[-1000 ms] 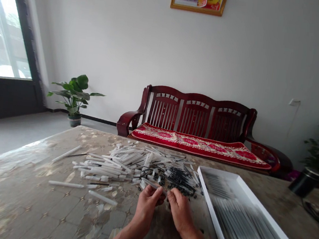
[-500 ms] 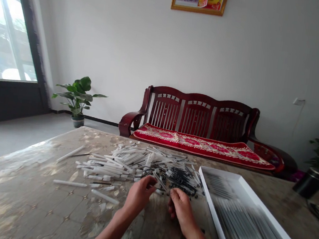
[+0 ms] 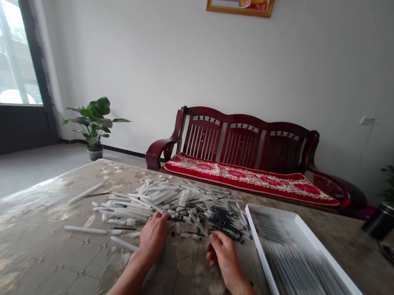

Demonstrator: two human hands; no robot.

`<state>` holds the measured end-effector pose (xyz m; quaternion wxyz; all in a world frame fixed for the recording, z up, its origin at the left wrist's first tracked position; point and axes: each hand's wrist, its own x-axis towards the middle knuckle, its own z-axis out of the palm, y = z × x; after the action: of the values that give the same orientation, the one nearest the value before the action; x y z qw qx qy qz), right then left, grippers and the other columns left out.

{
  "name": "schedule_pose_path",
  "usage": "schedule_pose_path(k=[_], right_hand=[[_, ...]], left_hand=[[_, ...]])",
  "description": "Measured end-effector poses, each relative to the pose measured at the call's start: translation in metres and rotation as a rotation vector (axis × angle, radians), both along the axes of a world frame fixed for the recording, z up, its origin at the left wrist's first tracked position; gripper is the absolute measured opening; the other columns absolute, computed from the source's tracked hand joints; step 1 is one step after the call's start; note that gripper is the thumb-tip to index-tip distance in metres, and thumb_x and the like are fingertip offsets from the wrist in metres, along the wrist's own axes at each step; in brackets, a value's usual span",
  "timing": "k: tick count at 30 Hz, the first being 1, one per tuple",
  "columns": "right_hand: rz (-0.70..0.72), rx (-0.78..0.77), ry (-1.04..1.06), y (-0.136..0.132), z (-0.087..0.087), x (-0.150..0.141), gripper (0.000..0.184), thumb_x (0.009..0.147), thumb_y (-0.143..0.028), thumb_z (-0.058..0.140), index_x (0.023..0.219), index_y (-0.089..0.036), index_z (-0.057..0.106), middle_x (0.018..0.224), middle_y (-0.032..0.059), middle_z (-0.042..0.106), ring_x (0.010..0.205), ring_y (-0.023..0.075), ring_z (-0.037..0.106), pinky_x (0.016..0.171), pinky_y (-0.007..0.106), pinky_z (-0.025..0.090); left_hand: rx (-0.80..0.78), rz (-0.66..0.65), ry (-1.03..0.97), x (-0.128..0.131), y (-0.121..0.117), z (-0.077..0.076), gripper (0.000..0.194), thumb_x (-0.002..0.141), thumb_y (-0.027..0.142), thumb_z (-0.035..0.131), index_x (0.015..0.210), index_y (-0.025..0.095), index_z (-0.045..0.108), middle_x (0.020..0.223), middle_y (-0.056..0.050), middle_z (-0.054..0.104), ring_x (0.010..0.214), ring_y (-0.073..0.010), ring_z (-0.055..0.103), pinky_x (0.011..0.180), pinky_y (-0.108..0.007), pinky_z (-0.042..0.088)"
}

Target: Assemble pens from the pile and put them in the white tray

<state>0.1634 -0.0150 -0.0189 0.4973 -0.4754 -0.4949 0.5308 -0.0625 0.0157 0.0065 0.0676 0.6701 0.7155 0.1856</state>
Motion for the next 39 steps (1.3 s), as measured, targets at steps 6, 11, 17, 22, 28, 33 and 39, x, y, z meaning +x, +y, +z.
schedule_pose_path(k=[6, 11, 17, 22, 28, 33, 39], right_hand=[[0.042, -0.024, -0.025, 0.0, -0.001, 0.0, 0.05, 0.068, -0.059, 0.069, 0.091, -0.016, 0.063, 0.065, -0.0027, 0.062, 0.05, 0.0099, 0.057, 0.039, 0.017, 0.039], [-0.029, -0.026, -0.02, 0.0, 0.001, -0.002, 0.045, 0.066, -0.056, 0.068, 0.088, -0.016, 0.063, 0.064, -0.0035, 0.059, 0.048, 0.0098, 0.055, 0.038, 0.017, 0.039], [-0.201, 0.035, -0.077, 0.007, -0.003, -0.001, 0.047, 0.065, -0.058, 0.063, 0.087, -0.017, 0.065, 0.062, -0.0025, 0.056, 0.045, 0.0117, 0.053, 0.034, 0.02, 0.038], [-0.28, 0.2, -0.226, 0.009, -0.005, 0.005, 0.045, 0.075, -0.055, 0.055, 0.092, -0.017, 0.069, 0.066, 0.0024, 0.06, 0.048, 0.0143, 0.054, 0.036, 0.023, 0.04], [-0.295, 0.376, -0.405, 0.008, -0.004, 0.011, 0.035, 0.083, -0.048, 0.052, 0.089, -0.021, 0.072, 0.08, 0.0069, 0.067, 0.061, 0.0172, 0.061, 0.048, 0.024, 0.047], [-0.3, 0.42, -0.439, 0.009, -0.005, 0.013, 0.033, 0.085, -0.046, 0.052, 0.088, -0.02, 0.072, 0.08, 0.0067, 0.067, 0.062, 0.0176, 0.061, 0.053, 0.026, 0.048], [-0.277, 0.378, -0.397, 0.009, -0.005, 0.013, 0.034, 0.086, -0.045, 0.049, 0.092, -0.019, 0.07, 0.082, 0.0055, 0.064, 0.055, 0.0148, 0.058, 0.049, 0.026, 0.048]], left_hand=[[-0.009, 0.008, 0.015, -0.001, -0.002, -0.002, 0.034, 0.085, 0.015, 0.049, 0.113, 0.022, 0.065, 0.107, -0.01, 0.065, 0.101, -0.0249, 0.062, 0.085, -0.031, 0.042], [0.028, 0.029, -0.066, -0.004, -0.003, -0.003, 0.03, 0.086, 0.019, 0.049, 0.108, 0.022, 0.068, 0.103, -0.011, 0.067, 0.099, -0.026, 0.063, 0.083, -0.032, 0.043], [0.204, 0.038, -0.617, 0.001, 0.004, -0.01, 0.024, 0.08, 0.031, 0.056, 0.095, 0.022, 0.072, 0.092, -0.007, 0.073, 0.088, -0.0237, 0.067, 0.077, -0.03, 0.049], [0.145, -0.035, -1.135, 0.017, 0.007, -0.019, 0.037, 0.064, 0.05, 0.07, 0.086, 0.02, 0.07, 0.068, -0.003, 0.072, 0.069, -0.0229, 0.069, 0.064, -0.03, 0.052], [0.116, -0.13, -1.294, 0.025, 0.002, -0.014, 0.04, 0.06, 0.048, 0.077, 0.084, 0.018, 0.07, 0.064, -0.001, 0.068, 0.064, -0.0184, 0.066, 0.062, -0.028, 0.053], [0.112, -0.172, -1.294, 0.025, 0.0, -0.009, 0.039, 0.058, 0.047, 0.078, 0.081, 0.017, 0.07, 0.058, 0.003, 0.061, 0.055, -0.0132, 0.058, 0.055, -0.024, 0.049], [0.097, -0.16, -1.343, 0.026, 0.0, -0.003, 0.04, 0.056, 0.047, 0.08, 0.08, 0.016, 0.07, 0.055, 0.005, 0.056, 0.05, -0.01, 0.052, 0.05, -0.022, 0.044]])
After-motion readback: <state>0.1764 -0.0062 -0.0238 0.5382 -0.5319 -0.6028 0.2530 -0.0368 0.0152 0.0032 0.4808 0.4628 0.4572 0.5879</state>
